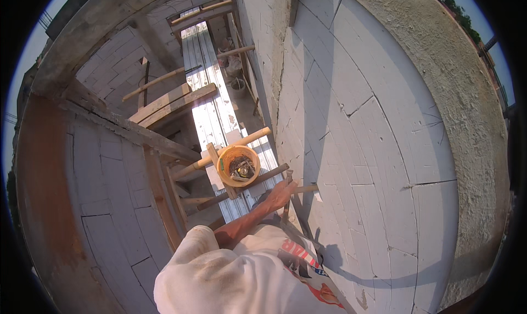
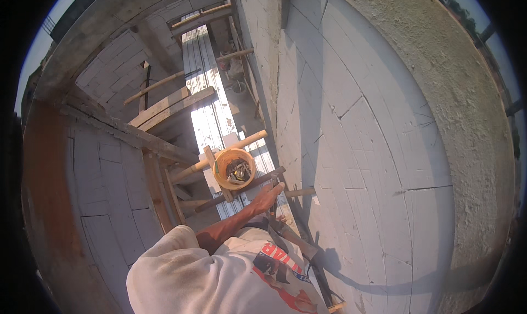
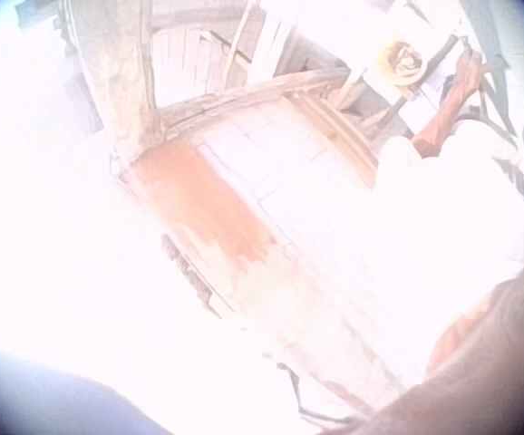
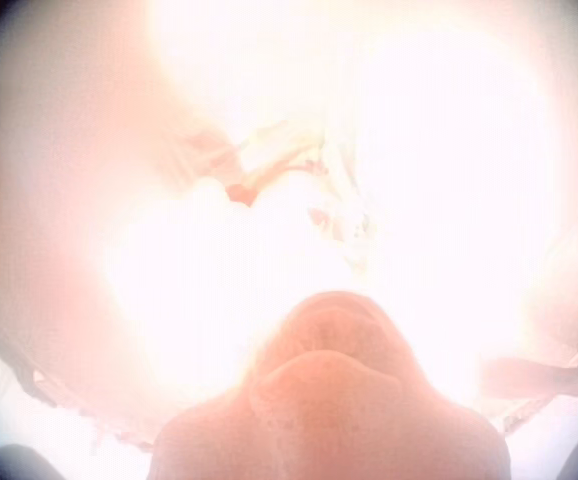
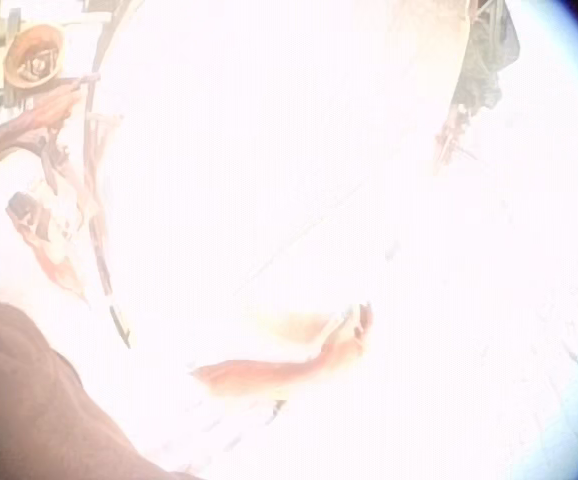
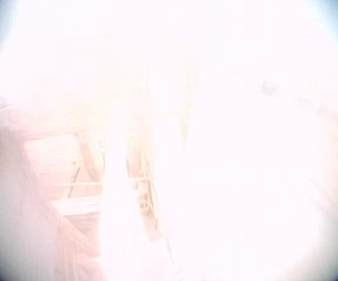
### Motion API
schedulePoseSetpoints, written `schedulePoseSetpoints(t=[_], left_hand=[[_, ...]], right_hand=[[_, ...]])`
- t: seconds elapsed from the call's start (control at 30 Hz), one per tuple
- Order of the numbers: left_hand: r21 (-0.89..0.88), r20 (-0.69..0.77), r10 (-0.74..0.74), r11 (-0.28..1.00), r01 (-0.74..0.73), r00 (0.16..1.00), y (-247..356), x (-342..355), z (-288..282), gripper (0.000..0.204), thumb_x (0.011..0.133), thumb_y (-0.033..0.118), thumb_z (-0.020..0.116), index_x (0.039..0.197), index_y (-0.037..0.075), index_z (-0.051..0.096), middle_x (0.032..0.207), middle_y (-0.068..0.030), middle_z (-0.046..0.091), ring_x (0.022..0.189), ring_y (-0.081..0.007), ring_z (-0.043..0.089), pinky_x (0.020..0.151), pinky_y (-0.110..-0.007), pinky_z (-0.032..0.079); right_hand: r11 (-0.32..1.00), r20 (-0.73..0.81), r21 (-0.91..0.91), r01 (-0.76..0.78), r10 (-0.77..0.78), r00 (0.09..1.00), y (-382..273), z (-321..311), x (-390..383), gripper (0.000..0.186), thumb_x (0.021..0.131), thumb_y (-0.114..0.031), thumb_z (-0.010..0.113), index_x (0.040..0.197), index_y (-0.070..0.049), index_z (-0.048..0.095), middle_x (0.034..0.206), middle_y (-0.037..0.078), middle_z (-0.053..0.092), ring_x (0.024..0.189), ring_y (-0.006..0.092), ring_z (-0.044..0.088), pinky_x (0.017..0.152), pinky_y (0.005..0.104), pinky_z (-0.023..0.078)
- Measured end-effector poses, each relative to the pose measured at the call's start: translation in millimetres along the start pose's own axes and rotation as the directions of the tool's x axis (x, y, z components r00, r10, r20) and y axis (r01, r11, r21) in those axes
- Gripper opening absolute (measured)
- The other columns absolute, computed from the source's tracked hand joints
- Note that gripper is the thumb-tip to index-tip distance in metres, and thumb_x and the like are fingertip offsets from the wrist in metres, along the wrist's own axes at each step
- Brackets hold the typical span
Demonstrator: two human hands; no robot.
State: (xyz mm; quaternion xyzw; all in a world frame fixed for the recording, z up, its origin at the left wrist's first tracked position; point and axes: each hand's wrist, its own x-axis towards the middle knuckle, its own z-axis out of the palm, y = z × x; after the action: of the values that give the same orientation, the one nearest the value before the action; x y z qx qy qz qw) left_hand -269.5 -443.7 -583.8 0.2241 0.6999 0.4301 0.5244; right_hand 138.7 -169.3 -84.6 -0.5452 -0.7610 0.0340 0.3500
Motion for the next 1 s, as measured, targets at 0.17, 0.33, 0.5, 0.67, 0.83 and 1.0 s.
schedulePoseSetpoints(t=[0.17,0.33,0.5,0.67,0.83,1.0], left_hand=[[-0.087,-0.108,0.125,0.987,-0.135,0.986,-19,8,-13,0.064,0.113,0.050,0.042,0.131,-0.006,0.067,0.119,-0.0215,0.073,0.116,-0.0316,0.064,0.108,-0.045,0.047],[-0.047,-0.037,0.189,0.980,-0.191,0.981,42,-14,-32,0.053,0.114,0.049,0.043,0.100,0.002,0.063,0.092,-0.0066,0.061,0.087,-0.0187,0.055,0.081,-0.037,0.045],[-0.088,-0.044,0.194,0.976,-0.197,0.980,63,-51,-21,0.053,0.113,0.049,0.045,0.081,0.008,0.057,0.075,-0.0005,0.054,0.072,-0.0141,0.052,0.069,-0.035,0.043],[-0.018,0.007,0.109,0.994,-0.109,0.994,54,-67,-10,0.053,0.112,0.051,0.047,0.081,0.010,0.055,0.077,-0.0007,0.054,0.072,-0.0133,0.050,0.068,-0.034,0.042],[0.069,0.064,0.149,0.986,-0.153,0.987,68,-84,3,0.054,0.111,0.054,0.049,0.082,0.009,0.056,0.078,-0.0007,0.052,0.073,-0.0143,0.048,0.069,-0.034,0.041],[0.162,0.080,0.085,0.982,-0.097,0.993,61,-68,21,0.054,0.110,0.056,0.052,0.088,0.007,0.059,0.082,-0.0021,0.052,0.076,-0.0159,0.049,0.073,-0.035,0.044]], right_hand=[[0.954,-0.320,-0.214,0.210,-0.271,0.908,-3,-4,-15,0.054,0.110,-0.044,0.065,0.144,-0.003,0.066,0.138,0.016,0.071,0.125,0.0304,0.069,0.109,0.0430,0.052],[0.771,-0.419,-0.636,0.028,-0.376,0.826,52,16,-15,0.046,0.113,-0.038,0.061,0.144,-0.005,0.067,0.137,0.017,0.072,0.126,0.0324,0.069,0.110,0.0462,0.052],[0.638,-0.460,-0.770,-0.010,-0.543,0.702,63,43,-11,0.039,0.111,-0.035,0.064,0.138,-0.007,0.071,0.132,0.015,0.075,0.126,0.0346,0.069,0.108,0.0475,0.052],[0.671,-0.516,-0.742,-0.008,-0.563,0.646,41,45,-16,0.035,0.108,-0.033,0.070,0.133,-0.009,0.074,0.123,0.009,0.076,0.121,0.0303,0.071,0.106,0.0448,0.053],[0.678,-0.513,-0.734,-0.029,-0.526,0.679,37,47,-20,0.037,0.107,-0.036,0.071,0.132,-0.010,0.074,0.126,0.009,0.076,0.124,0.0285,0.070,0.110,0.0437,0.052],[0.661,-0.521,-0.748,-0.058,-0.530,0.669,25,31,-32,0.036,0.105,-0.037,0.072,0.130,-0.012,0.074,0.125,0.009,0.075,0.121,0.0272,0.071,0.110,0.0433,0.052]])
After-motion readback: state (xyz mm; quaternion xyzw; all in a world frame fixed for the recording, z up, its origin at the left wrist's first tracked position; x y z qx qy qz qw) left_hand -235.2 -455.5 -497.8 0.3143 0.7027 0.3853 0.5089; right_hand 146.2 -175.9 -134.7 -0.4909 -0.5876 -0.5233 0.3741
